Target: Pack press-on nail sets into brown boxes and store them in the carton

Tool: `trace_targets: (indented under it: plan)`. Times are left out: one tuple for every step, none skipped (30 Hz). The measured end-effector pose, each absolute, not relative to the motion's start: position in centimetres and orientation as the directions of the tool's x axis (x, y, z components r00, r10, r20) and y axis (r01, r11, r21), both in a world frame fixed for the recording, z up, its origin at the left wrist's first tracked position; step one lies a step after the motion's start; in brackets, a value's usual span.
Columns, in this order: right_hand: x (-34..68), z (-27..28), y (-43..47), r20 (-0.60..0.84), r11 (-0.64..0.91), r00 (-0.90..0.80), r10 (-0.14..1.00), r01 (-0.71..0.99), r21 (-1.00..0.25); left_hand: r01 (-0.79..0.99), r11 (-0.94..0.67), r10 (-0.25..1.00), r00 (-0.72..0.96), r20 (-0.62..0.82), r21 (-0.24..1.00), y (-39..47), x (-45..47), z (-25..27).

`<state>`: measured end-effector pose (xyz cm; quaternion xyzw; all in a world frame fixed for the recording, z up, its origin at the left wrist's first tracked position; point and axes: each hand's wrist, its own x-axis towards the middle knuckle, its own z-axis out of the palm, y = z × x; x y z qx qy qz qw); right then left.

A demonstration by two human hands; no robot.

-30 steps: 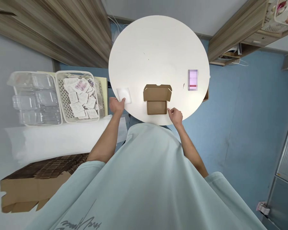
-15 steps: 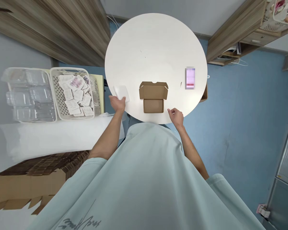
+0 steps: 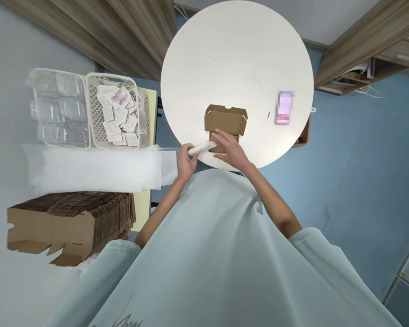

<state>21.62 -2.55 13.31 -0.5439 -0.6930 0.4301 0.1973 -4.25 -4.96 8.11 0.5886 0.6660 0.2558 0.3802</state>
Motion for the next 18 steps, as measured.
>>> trace_targets:
  plan:
    - [21.5, 13.2, -2.6, -0.203, 0.055, -0.372, 0.906, 0.578, -0.814, 0.596, 0.136, 0.982, 0.026, -0.189, 0.792, -5.2, -3.8, 8.3]
    - [21.5, 13.0, -2.7, -0.219, 0.057, -0.397, 0.891, 0.577, -0.815, 0.597, 0.1, 0.982, 0.068, -0.174, 0.796, -5.2, -3.4, 8.4]
    - [21.6, 12.9, -3.0, -0.241, 0.044, -0.403, 0.883, 0.58, -0.813, 0.595, 0.068, 0.981, 0.107, -0.163, 0.801, -5.2, -2.9, 8.6]
    - [21.9, 12.7, -3.2, -0.266, 0.016, -0.391, 0.881, 0.587, -0.81, 0.59, 0.043, 0.976, 0.146, -0.159, 0.806, -5.0, -2.4, 8.7]
    - [22.2, 12.5, -3.5, -0.295, -0.027, -0.361, 0.885, 0.592, -0.805, 0.584, 0.024, 0.969, 0.185, -0.162, 0.812, -4.7, -1.9, 8.7]
    - [22.6, 12.3, -3.8, -0.327, -0.082, -0.317, 0.89, 0.595, -0.799, 0.573, 0.012, 0.961, 0.22, -0.168, 0.819, -4.4, -1.4, 8.7]
    - [23.0, 12.0, -4.0, -0.362, -0.147, -0.263, 0.894, 0.591, -0.793, 0.558, 0.01, 0.952, 0.248, -0.178, 0.83, -4.0, -0.8, 8.6]
    - [23.5, 11.7, -4.1, -0.397, -0.218, -0.199, 0.896, 0.58, -0.785, 0.536, 0.021, 0.947, 0.261, -0.189, 0.844, -3.7, -0.3, 8.4]
    - [23.9, 11.5, -4.1, -0.428, -0.289, -0.132, 0.894, 0.561, -0.776, 0.509, 0.05, 0.945, 0.254, -0.206, 0.859, -3.3, 0.3, 8.2]
    - [24.3, 11.1, -4.0, -0.453, -0.351, -0.066, 0.889, 0.536, -0.768, 0.48, 0.1, 0.947, 0.222, -0.231, 0.872, -2.9, 0.9, 7.8]
    - [24.5, 10.8, -3.9, -0.475, -0.405, -0.007, 0.88, 0.51, -0.759, 0.453, 0.162, 0.95, 0.169, -0.263, 0.877, -2.5, 1.4, 7.5]
    - [24.7, 10.4, -3.7, -0.497, -0.452, 0.043, 0.867, 0.488, -0.747, 0.433, 0.227, 0.949, 0.103, -0.298, 0.872, -2.1, 2.0, 7.1]
    - [24.8, 10.1, -3.4, -0.519, -0.491, 0.083, 0.851, 0.476, -0.729, 0.425, 0.283, 0.944, 0.036, -0.329, 0.859, -1.7, 2.5, 6.7]
    - [24.8, 9.7, -3.1, -0.542, -0.524, 0.115, 0.833, 0.479, -0.704, 0.431, 0.325, 0.936, -0.02, -0.352, 0.841, -1.3, 3.0, 6.4]
    - [24.7, 9.3, -2.7, -0.562, -0.549, 0.14, 0.815, 0.496, -0.673, 0.45, 0.349, 0.93, -0.057, -0.364, 0.822, -0.9, 3.4, 6.1]
    - [24.5, 8.9, -2.4, -0.574, -0.564, 0.164, 0.802, 0.523, -0.639, 0.477, 0.358, 0.926, -0.075, -0.369, 0.802, -0.6, 3.8, 5.8]
    - [24.2, 8.5, -2.1, -0.579, -0.569, 0.183, 0.794, 0.558, -0.604, 0.509, 0.357, 0.925, -0.076, -0.373, 0.783, -0.2, 4.2, 5.6]
    - [23.9, 8.1, -1.8, -0.577, -0.563, 0.194, 0.793, 0.595, -0.574, 0.541, 0.351, 0.923, -0.065, -0.378, 0.764, 0.0, 4.5, 5.4]
